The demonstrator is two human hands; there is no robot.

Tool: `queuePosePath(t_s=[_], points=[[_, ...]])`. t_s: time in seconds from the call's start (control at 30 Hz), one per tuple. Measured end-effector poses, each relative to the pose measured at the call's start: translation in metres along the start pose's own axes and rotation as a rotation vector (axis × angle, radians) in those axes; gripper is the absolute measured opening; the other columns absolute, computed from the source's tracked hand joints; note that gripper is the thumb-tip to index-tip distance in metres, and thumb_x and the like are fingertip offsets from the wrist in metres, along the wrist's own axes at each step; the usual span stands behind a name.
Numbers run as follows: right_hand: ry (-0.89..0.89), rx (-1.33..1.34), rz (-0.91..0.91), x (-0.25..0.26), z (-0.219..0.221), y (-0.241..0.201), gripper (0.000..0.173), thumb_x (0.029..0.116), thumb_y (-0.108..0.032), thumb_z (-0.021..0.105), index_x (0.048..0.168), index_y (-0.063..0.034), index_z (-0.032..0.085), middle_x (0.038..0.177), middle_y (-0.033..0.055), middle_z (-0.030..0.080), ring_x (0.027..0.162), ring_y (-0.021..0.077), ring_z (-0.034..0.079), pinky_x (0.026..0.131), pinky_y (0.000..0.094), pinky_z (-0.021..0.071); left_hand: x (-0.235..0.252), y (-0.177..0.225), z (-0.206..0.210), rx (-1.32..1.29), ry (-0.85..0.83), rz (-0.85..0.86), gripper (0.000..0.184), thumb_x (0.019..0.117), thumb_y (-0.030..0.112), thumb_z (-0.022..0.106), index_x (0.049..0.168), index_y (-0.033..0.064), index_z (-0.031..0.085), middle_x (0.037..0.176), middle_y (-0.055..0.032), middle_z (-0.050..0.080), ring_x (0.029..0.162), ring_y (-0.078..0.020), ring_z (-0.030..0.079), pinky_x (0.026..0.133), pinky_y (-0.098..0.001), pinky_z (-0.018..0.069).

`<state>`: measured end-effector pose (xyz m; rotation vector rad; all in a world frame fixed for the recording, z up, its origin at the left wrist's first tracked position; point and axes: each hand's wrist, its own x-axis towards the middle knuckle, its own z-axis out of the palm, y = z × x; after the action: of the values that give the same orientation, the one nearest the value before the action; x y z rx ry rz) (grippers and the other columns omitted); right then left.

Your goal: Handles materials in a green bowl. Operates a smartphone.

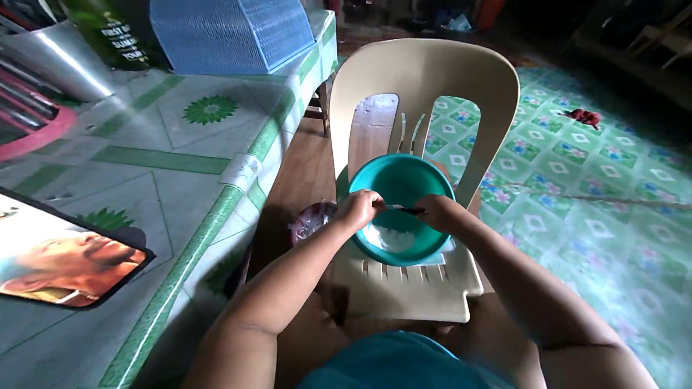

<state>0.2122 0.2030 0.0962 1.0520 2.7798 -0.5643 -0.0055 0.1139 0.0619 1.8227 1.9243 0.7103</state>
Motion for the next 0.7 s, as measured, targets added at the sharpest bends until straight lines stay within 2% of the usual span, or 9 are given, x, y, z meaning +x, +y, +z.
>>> queuePosePath(t_s=[0.1,0.17,0.3,0.37,0.47,0.6,0.7], points=[[0.029,-0.056,-0.047,-0.002,-0.003,-0.002,0.016,0.1001,-0.012,0.065,0.110,-0.0033,0.074,0.111,0.0168,0.070,0.111,0.0343,0.066,0.099,0.0546,0.0516,-0.001,-0.002,0.003,0.016,-0.034,0.131,0.028,0.0957,0.022,0.073,0.121,0.0103,0.074,0.102,-0.0114,0.073,0.098,-0.0252,0.068,0.095,-0.0457,0.0538],[0.105,-0.073,-0.112,-0.001,0.000,0.003,0.013,0.0979,-0.011,0.067,0.106,-0.0048,0.075,0.106,0.0159,0.071,0.107,0.0346,0.067,0.096,0.0558,0.0533,-0.004,-0.001,0.006,0.004,-0.001,0.188,0.027,0.0951,0.023,0.073,0.119,0.0115,0.076,0.101,-0.0116,0.072,0.099,-0.0256,0.068,0.095,-0.0449,0.0536],[0.157,-0.017,-0.152,-0.012,-0.011,-0.007,0.017,0.1000,-0.009,0.064,0.113,-0.0058,0.075,0.108,0.0165,0.068,0.106,0.0326,0.066,0.094,0.0524,0.0550,-0.013,0.010,0.009,-0.046,0.034,0.146,0.024,0.0951,0.026,0.074,0.115,0.0128,0.077,0.114,-0.0117,0.070,0.109,-0.0260,0.065,0.098,-0.0452,0.0529],[0.247,0.065,-0.178,-0.017,-0.012,-0.009,0.018,0.0987,-0.007,0.065,0.112,-0.0070,0.077,0.106,0.0159,0.067,0.102,0.0307,0.066,0.091,0.0502,0.0560,-0.018,0.015,0.012,-0.083,0.063,0.131,0.024,0.0954,0.026,0.073,0.115,0.0121,0.077,0.116,-0.0114,0.071,0.112,-0.0267,0.065,0.101,-0.0469,0.0507],[0.404,0.199,-0.245,-0.024,-0.007,-0.016,0.016,0.0951,-0.002,0.067,0.108,-0.0039,0.077,0.106,0.0156,0.068,0.100,0.0282,0.067,0.090,0.0470,0.0568,-0.027,0.024,0.021,-0.153,0.153,0.149,0.022,0.0942,0.024,0.074,0.112,0.0110,0.078,0.110,-0.0095,0.073,0.111,-0.0249,0.065,0.100,-0.0457,0.0507],[0.521,0.363,-0.264,-0.033,-0.004,-0.035,0.018,0.0954,0.000,0.066,0.113,-0.0002,0.072,0.111,0.0165,0.067,0.099,0.0273,0.067,0.088,0.0445,0.0574,-0.038,0.049,0.027,-0.206,0.270,0.142,0.019,0.0941,0.021,0.073,0.107,0.0068,0.077,0.104,-0.0110,0.073,0.104,-0.0231,0.068,0.095,-0.0423,0.0541],[0.613,0.459,-0.281,-0.032,0.005,-0.043,0.026,0.0960,-0.007,0.069,0.121,0.0012,0.068,0.111,0.0181,0.066,0.098,0.0273,0.066,0.087,0.0429,0.0573,-0.040,0.062,0.027,-0.201,0.308,0.060,0.024,0.0958,0.019,0.071,0.111,0.0018,0.073,0.111,-0.0153,0.071,0.108,-0.0267,0.067,0.099,-0.0460,0.0529]])
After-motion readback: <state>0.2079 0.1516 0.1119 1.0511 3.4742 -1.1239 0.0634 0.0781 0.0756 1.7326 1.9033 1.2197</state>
